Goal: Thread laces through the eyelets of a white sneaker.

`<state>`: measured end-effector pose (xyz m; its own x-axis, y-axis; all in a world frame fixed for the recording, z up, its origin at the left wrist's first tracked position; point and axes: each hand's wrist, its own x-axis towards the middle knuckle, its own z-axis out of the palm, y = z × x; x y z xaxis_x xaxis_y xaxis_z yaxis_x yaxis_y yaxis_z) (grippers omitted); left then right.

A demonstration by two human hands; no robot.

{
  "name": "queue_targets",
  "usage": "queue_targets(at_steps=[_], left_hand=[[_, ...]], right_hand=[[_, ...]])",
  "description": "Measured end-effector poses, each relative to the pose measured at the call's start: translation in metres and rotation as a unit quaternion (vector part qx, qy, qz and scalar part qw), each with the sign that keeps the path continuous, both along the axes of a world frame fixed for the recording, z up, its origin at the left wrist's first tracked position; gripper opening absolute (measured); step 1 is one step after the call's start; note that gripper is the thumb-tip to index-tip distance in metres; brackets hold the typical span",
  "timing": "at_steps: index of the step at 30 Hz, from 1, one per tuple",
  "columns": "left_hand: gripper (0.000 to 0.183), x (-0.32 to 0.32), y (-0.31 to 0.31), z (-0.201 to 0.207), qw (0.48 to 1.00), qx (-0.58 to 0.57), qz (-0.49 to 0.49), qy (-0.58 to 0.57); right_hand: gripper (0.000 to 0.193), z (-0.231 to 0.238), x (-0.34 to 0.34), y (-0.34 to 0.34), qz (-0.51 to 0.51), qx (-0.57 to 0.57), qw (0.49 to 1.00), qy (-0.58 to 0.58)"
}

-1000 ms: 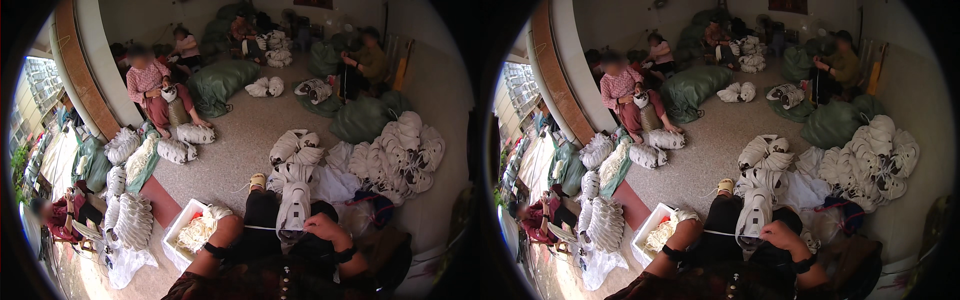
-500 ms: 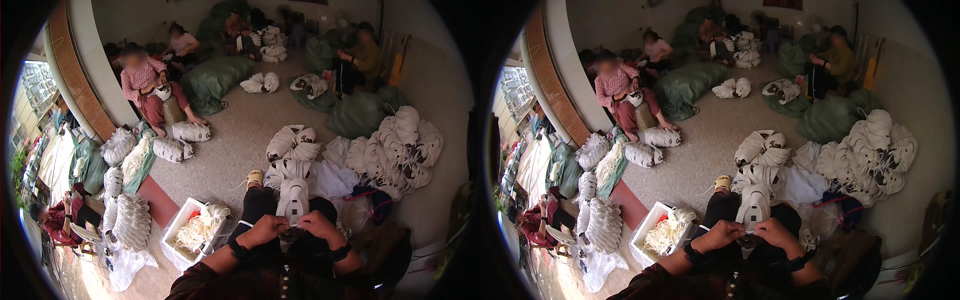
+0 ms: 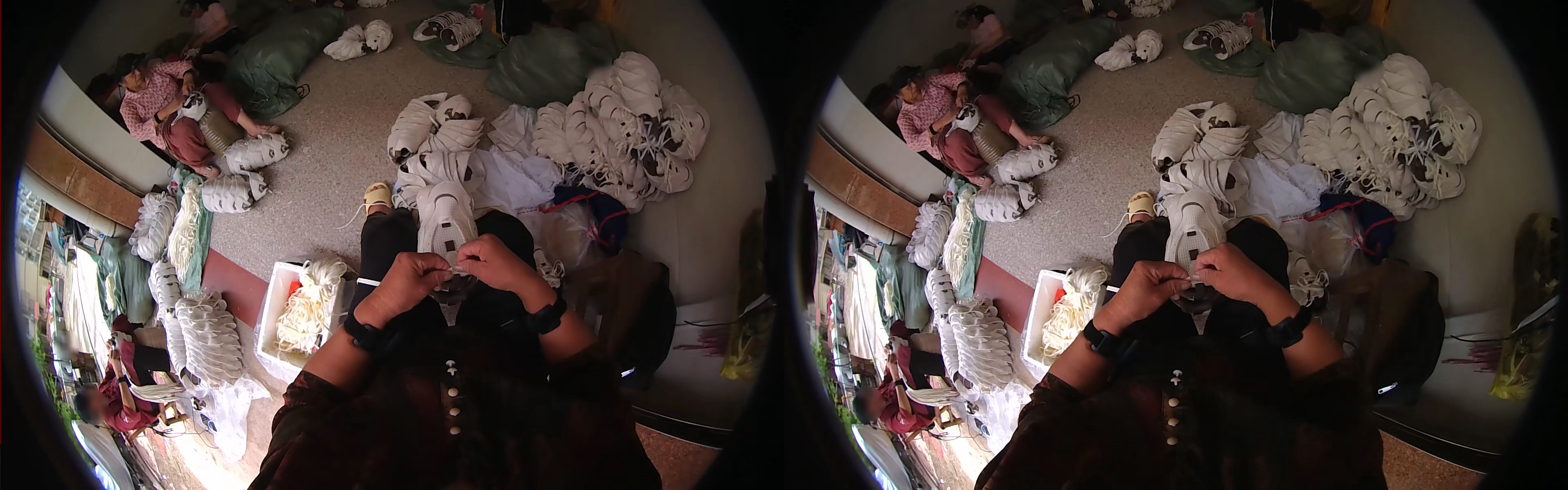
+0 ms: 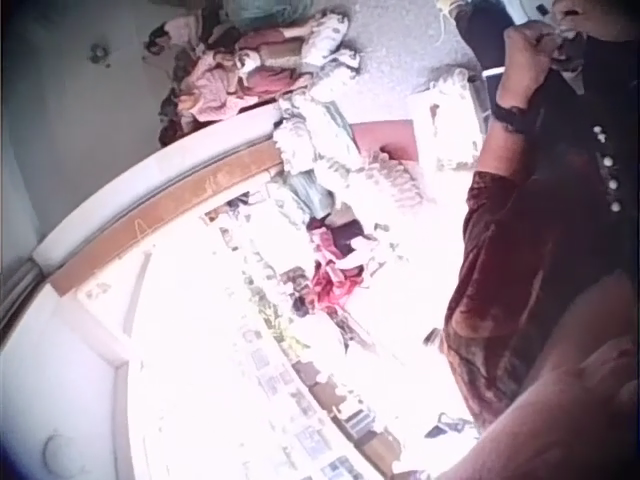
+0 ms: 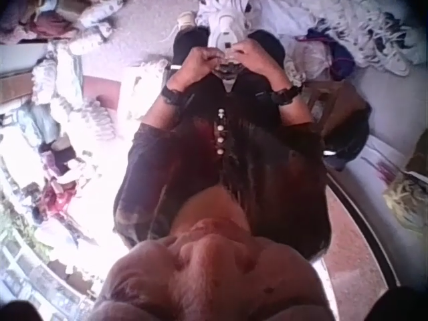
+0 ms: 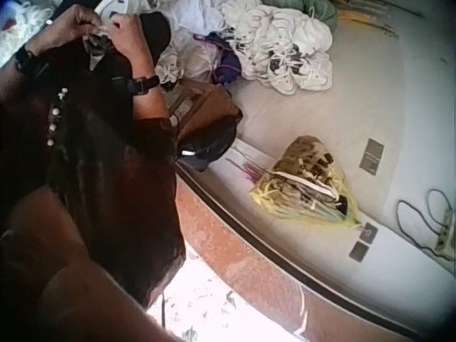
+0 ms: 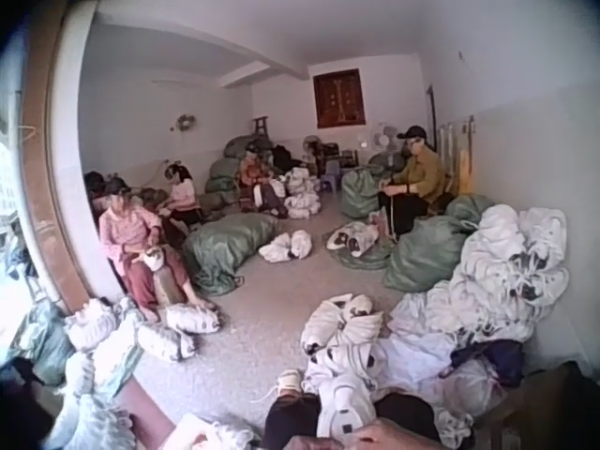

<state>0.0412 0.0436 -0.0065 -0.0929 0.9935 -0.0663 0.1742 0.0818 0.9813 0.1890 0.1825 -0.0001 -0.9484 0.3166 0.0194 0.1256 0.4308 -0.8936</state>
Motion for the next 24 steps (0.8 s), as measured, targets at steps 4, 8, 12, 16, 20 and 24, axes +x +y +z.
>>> queue_targets(at_steps=[4, 8, 12, 16, 20, 24], left_hand=[[0.006, -0.015, 0.006, -0.020, 0.998, -0.013, 0.055, 0.011], [0.007, -0.030, 0.018, -0.037, 0.989, -0.016, 0.146, -0.001], [0.007, -0.036, 0.027, -0.049, 0.985, -0.026, 0.157, 0.064], [0.005, -0.038, 0.033, -0.058, 0.983, 0.006, 0.151, 0.106], [0.007, -0.036, 0.039, -0.046, 0.974, -0.026, 0.150, 0.169], [0.012, -0.037, 0.045, -0.043, 0.961, -0.008, 0.145, 0.234]], right_hand=[[0.011, -0.016, 0.000, 0.015, -0.058, -0.005, 0.997, 0.040], [0.017, -0.028, -0.018, 0.030, -0.115, 0.077, 0.989, 0.054], [0.020, -0.041, -0.040, 0.037, -0.100, 0.162, 0.982, -0.013], [0.015, -0.049, -0.050, 0.040, -0.091, 0.233, 0.968, -0.036], [0.017, -0.050, -0.053, 0.033, -0.096, 0.299, 0.948, -0.040], [0.015, -0.051, -0.054, 0.027, -0.114, 0.306, 0.943, -0.062]])
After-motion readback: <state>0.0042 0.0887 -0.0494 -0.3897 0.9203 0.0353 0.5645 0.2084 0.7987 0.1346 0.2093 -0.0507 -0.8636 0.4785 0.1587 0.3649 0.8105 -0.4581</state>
